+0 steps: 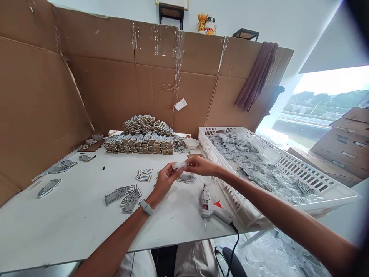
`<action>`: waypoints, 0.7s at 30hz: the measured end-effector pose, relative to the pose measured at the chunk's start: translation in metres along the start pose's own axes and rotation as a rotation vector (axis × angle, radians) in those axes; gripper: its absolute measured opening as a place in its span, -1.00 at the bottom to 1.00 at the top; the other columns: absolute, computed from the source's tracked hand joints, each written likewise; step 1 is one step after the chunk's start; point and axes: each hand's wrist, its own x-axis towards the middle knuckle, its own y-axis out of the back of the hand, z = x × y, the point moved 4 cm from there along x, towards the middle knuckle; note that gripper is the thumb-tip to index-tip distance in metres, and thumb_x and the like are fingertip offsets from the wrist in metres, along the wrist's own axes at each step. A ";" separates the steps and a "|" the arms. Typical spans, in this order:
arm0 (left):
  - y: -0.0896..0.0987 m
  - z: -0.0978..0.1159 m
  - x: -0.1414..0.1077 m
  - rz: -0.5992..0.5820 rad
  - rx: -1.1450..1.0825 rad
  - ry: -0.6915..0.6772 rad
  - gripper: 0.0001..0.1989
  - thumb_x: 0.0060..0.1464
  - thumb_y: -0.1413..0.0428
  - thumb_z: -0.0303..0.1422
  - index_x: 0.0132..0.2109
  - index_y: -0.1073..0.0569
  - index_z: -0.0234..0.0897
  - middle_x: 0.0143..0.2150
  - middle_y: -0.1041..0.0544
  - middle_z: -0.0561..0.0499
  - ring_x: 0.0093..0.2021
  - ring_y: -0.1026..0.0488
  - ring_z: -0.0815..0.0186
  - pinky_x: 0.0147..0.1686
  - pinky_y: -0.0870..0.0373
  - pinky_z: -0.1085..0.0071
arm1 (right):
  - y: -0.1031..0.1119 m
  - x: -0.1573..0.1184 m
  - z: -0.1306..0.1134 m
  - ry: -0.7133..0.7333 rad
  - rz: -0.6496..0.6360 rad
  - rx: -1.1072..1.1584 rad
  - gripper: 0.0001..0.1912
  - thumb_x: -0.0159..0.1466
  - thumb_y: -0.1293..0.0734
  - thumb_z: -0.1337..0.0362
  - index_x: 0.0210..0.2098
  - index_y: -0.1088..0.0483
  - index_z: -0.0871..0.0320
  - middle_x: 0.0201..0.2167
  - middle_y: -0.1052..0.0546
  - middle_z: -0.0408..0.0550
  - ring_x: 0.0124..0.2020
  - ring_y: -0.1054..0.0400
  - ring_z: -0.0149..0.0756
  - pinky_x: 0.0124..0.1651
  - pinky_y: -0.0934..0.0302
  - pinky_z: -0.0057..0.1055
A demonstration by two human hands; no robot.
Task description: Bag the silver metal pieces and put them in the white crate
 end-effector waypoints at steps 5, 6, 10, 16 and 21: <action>0.000 -0.002 0.000 -0.001 -0.024 0.044 -0.51 0.06 -0.48 0.02 -0.13 -0.54 -0.23 -0.26 -0.53 0.06 -0.28 -0.37 0.38 -0.28 -0.26 0.46 | 0.000 0.001 -0.001 0.013 -0.034 -0.031 -0.42 0.45 -0.31 -0.20 -0.33 -0.47 0.24 -0.46 -0.40 -0.14 -0.43 -0.21 -0.46 -0.34 -0.08 -0.48; 0.000 -0.002 0.000 -0.003 -0.047 0.057 -0.52 0.07 -0.48 0.02 -0.15 -0.52 -0.23 -0.27 -0.50 0.07 -0.29 -0.35 0.38 -0.28 -0.26 0.46 | 0.002 0.002 -0.001 0.002 -0.029 -0.028 -0.42 0.47 -0.29 -0.19 -0.32 -0.49 0.24 -0.45 -0.43 -0.13 -0.43 -0.23 -0.46 -0.33 -0.11 -0.49; -0.001 -0.002 -0.001 -0.037 -0.131 0.095 -0.54 0.11 -0.46 -0.01 -0.21 -0.44 -0.22 -0.29 -0.41 0.10 -0.30 -0.30 0.39 -0.27 -0.28 0.46 | 0.008 0.002 0.001 -0.106 -0.006 -0.008 -0.53 0.53 -0.25 -0.03 -0.13 -0.58 0.25 -0.42 -0.48 -0.13 -0.43 -0.30 -0.46 -0.33 -0.17 -0.52; -0.002 -0.002 -0.002 -0.046 -0.232 0.087 -0.53 0.06 -0.49 -0.13 -0.25 -0.36 -0.21 -0.28 -0.39 0.10 -0.26 -0.31 0.37 -0.23 -0.30 0.47 | 0.014 0.001 0.003 -0.218 0.083 -0.046 -0.65 0.55 -0.21 0.17 -0.10 -0.56 0.26 -0.50 -0.46 -0.16 -0.54 -0.27 -0.47 -0.41 -0.13 -0.52; -0.001 -0.001 -0.002 0.000 -0.279 0.111 -0.55 0.00 -0.52 -0.15 -0.26 -0.40 -0.21 -0.23 -0.48 0.08 -0.23 -0.38 0.36 -0.19 -0.35 0.47 | 0.015 -0.001 -0.008 -0.201 0.138 -0.066 -0.65 0.58 -0.18 0.20 -0.06 -0.55 0.25 -0.40 -0.55 -0.11 -0.50 -0.29 -0.48 -0.37 -0.13 -0.53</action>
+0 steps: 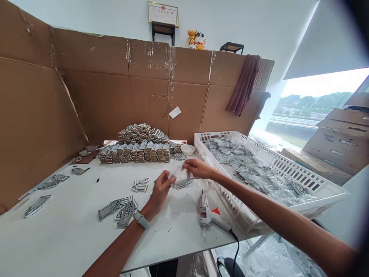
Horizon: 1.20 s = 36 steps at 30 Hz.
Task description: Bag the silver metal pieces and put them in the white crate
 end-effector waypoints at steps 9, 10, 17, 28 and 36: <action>-0.005 -0.007 -0.002 -0.014 0.253 -0.024 -0.60 0.13 -0.44 0.00 -0.18 -0.63 -0.25 -0.25 -0.61 0.00 -0.22 -0.47 0.26 -0.12 -0.40 0.37 | -0.007 -0.001 -0.007 0.165 -0.046 -0.068 -0.49 0.56 -0.25 -0.07 -0.24 -0.55 0.23 -0.43 -0.53 -0.12 -0.40 -0.31 -0.43 -0.26 -0.12 -0.49; -0.004 -0.006 -0.002 -0.005 0.309 -0.055 -0.60 0.15 -0.42 0.00 -0.24 -0.61 -0.26 -0.27 -0.60 0.00 -0.23 -0.46 0.27 -0.14 -0.39 0.38 | -0.007 -0.001 -0.006 0.158 -0.033 -0.086 -0.42 0.55 -0.25 -0.14 -0.27 -0.57 0.23 -0.45 -0.51 -0.12 -0.41 -0.29 -0.44 -0.27 -0.10 -0.48; -0.005 -0.013 0.000 0.049 -0.085 0.152 -0.51 0.11 -0.45 -0.02 0.02 -0.65 -0.25 0.02 -0.72 -0.10 -0.09 -0.65 0.15 -0.09 -0.59 0.31 | 0.001 -0.004 -0.004 -0.032 -0.010 -0.043 -0.22 0.36 -0.31 -0.46 -0.33 -0.55 0.20 -0.45 -0.43 -0.16 -0.43 -0.25 -0.46 -0.37 -0.07 -0.49; 0.005 -0.006 0.006 0.135 -0.349 0.278 -0.84 0.33 -0.29 -0.26 -0.05 -0.58 -0.24 0.02 -0.75 -0.12 0.01 -0.72 0.22 0.17 -0.68 0.23 | -0.003 0.002 0.007 -0.080 -0.080 0.344 -0.38 0.09 -0.66 -0.17 -0.19 -0.53 0.21 -0.33 -0.59 -0.08 -0.39 -0.44 -0.43 -0.41 -0.27 -0.55; 0.013 -0.012 0.008 0.172 -0.183 0.170 -0.67 -0.05 -0.41 -0.46 -0.09 -0.60 -0.26 -0.05 -0.74 -0.10 -0.07 -0.72 0.20 0.02 -0.66 0.33 | 0.024 0.004 0.005 0.027 0.114 0.245 -0.24 0.23 -0.41 -0.48 -0.32 -0.41 0.17 -0.44 -0.40 -0.13 -0.41 -0.32 -0.40 -0.37 -0.23 -0.47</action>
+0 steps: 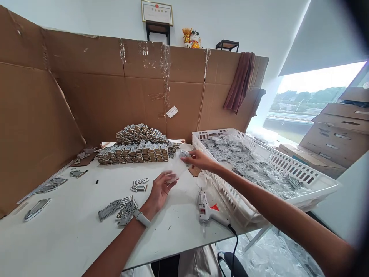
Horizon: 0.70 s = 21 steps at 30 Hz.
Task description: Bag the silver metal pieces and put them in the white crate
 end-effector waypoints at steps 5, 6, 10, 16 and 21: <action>-0.012 -0.010 -0.011 -0.148 -0.088 0.181 -0.39 -0.08 -0.40 -0.54 0.14 -0.51 -0.17 0.12 -0.70 -0.14 0.07 -0.71 0.12 0.10 -0.60 0.26 | 0.008 -0.006 -0.020 0.143 0.082 -0.356 -0.19 0.47 -0.08 -0.48 -0.47 -0.19 0.13 -0.47 -0.27 -0.10 -0.40 -0.20 -0.36 -0.29 -0.07 -0.38; -0.015 -0.011 -0.014 -0.177 -0.120 0.220 -0.39 -0.04 -0.42 -0.50 0.17 -0.50 -0.15 0.14 -0.69 -0.14 0.09 -0.70 0.10 0.11 -0.59 0.24 | 0.008 -0.007 -0.025 0.185 0.100 -0.421 -0.20 0.51 -0.05 -0.43 -0.47 -0.21 0.14 -0.43 -0.32 -0.06 -0.37 -0.21 -0.35 -0.24 -0.08 -0.37; -0.021 -0.019 -0.021 -0.228 -0.179 0.302 -0.56 0.10 -0.46 -0.33 0.09 -0.55 -0.16 0.16 -0.67 -0.13 0.15 -0.68 0.07 0.19 -0.57 0.20 | 0.005 -0.010 -0.037 0.220 0.146 -0.534 -0.24 0.61 -0.02 -0.29 -0.40 -0.36 0.17 -0.30 -0.43 0.02 -0.29 -0.28 -0.32 -0.15 -0.10 -0.36; -0.017 -0.031 -0.018 -0.235 -0.179 0.335 -0.62 0.16 -0.46 -0.23 0.06 -0.59 -0.17 0.16 -0.67 -0.13 0.10 -0.68 0.12 0.24 -0.58 0.13 | 0.004 -0.013 -0.045 0.259 0.159 -0.540 -0.26 0.61 -0.10 -0.24 -0.35 -0.53 0.18 -0.28 -0.48 0.01 -0.27 -0.33 -0.31 -0.14 -0.09 -0.37; -0.016 -0.035 -0.018 -0.214 -0.151 0.314 -0.61 0.17 -0.46 -0.22 0.07 -0.60 -0.21 0.15 -0.67 -0.15 0.15 -0.67 0.04 0.07 -0.66 0.19 | 0.005 -0.016 -0.052 0.284 0.173 -0.477 -0.27 0.60 -0.12 -0.26 -0.18 -0.66 0.16 -0.26 -0.54 0.02 -0.24 -0.40 -0.28 -0.08 -0.13 -0.36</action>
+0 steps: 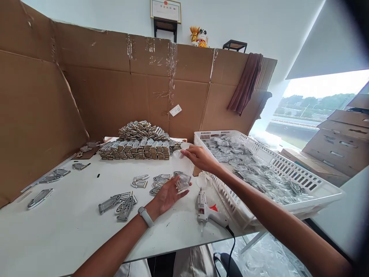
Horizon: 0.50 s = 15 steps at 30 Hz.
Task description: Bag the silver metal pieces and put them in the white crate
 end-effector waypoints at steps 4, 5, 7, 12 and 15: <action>0.003 -0.001 0.001 0.080 -0.002 -0.009 -0.67 0.14 -0.49 -0.29 -0.01 -0.60 -0.24 0.04 -0.69 -0.10 -0.01 -0.70 0.16 -0.12 -0.69 0.32 | 0.003 0.001 0.001 0.006 0.059 0.032 -0.23 0.58 -0.09 -0.31 -0.17 -0.66 0.15 -0.22 -0.58 0.04 -0.19 -0.43 -0.25 -0.03 -0.16 -0.35; 0.003 -0.001 0.001 0.096 -0.009 -0.007 -0.69 0.13 -0.49 -0.31 -0.04 -0.60 -0.24 0.02 -0.69 -0.09 -0.06 -0.69 0.21 -0.16 -0.68 0.35 | 0.004 0.001 0.002 0.002 0.080 0.034 -0.22 0.58 -0.08 -0.33 -0.18 -0.65 0.15 -0.22 -0.58 0.04 -0.19 -0.42 -0.24 -0.03 -0.17 -0.36; 0.004 -0.001 0.002 0.102 -0.024 0.004 -0.70 0.12 -0.50 -0.33 -0.08 -0.60 -0.25 0.00 -0.69 -0.08 -0.11 -0.68 0.25 -0.23 -0.67 0.42 | 0.008 0.001 0.003 -0.003 0.131 0.041 -0.21 0.57 -0.08 -0.33 -0.20 -0.64 0.15 -0.25 -0.58 0.03 -0.21 -0.41 -0.25 -0.04 -0.17 -0.37; 0.002 -0.003 0.001 0.052 0.002 0.018 -0.67 0.10 -0.52 -0.37 -0.05 -0.62 -0.31 0.07 -0.67 -0.16 -0.11 -0.70 0.26 -0.32 -0.64 0.53 | 0.025 0.000 0.007 -0.060 0.294 0.048 -0.26 0.58 -0.10 -0.28 -0.19 -0.62 0.19 -0.40 -0.48 -0.05 -0.33 -0.31 -0.30 -0.15 -0.12 -0.41; 0.002 -0.003 0.001 0.061 0.058 0.001 -0.62 0.15 -0.49 -0.38 0.07 -0.62 -0.30 0.09 -0.66 -0.16 -0.14 -0.71 0.30 -0.33 -0.64 0.55 | 0.034 0.000 0.014 -0.099 0.355 0.048 -0.24 0.56 -0.10 -0.31 -0.19 -0.61 0.20 -0.45 -0.45 -0.08 -0.37 -0.28 -0.32 -0.19 -0.10 -0.42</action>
